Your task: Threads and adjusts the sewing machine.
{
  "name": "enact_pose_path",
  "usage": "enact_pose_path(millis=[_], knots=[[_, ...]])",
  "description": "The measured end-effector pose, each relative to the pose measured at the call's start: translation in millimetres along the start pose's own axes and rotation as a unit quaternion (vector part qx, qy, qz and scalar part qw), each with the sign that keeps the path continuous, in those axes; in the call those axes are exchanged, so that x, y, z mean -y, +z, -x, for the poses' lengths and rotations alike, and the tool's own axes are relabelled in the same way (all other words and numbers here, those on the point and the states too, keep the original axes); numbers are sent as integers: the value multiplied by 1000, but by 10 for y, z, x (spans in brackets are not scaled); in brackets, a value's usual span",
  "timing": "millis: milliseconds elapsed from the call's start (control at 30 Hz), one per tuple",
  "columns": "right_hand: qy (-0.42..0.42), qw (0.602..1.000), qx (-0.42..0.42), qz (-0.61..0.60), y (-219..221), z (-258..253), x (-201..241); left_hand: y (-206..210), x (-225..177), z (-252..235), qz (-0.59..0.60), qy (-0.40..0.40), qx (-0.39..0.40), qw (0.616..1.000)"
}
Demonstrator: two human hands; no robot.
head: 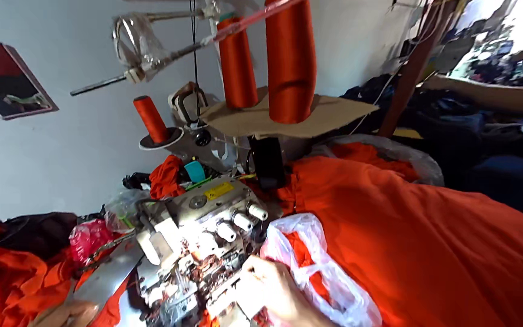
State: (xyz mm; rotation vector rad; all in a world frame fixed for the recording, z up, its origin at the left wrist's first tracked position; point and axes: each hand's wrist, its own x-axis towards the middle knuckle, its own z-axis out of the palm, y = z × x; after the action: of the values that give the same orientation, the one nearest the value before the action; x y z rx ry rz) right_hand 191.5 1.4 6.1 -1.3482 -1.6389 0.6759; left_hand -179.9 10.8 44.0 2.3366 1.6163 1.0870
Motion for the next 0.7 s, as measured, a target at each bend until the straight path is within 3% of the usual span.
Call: enact_pose_path(millis=[67,233,533,700], knots=[[17,1000,-11,23,11,-56,11,42,-14,-23,-6,-12,-6,1000],[-31,986,-140,79,138,-107,-85,220,52,-8,-83,-27,-75,993],[-39,975,-158,153,130,-122,-55,248,-23,-11,-100,-105,-80,986],[-84,964,-179,175,12,-85,23,272,-25,-12,-102,-109,-83,985]])
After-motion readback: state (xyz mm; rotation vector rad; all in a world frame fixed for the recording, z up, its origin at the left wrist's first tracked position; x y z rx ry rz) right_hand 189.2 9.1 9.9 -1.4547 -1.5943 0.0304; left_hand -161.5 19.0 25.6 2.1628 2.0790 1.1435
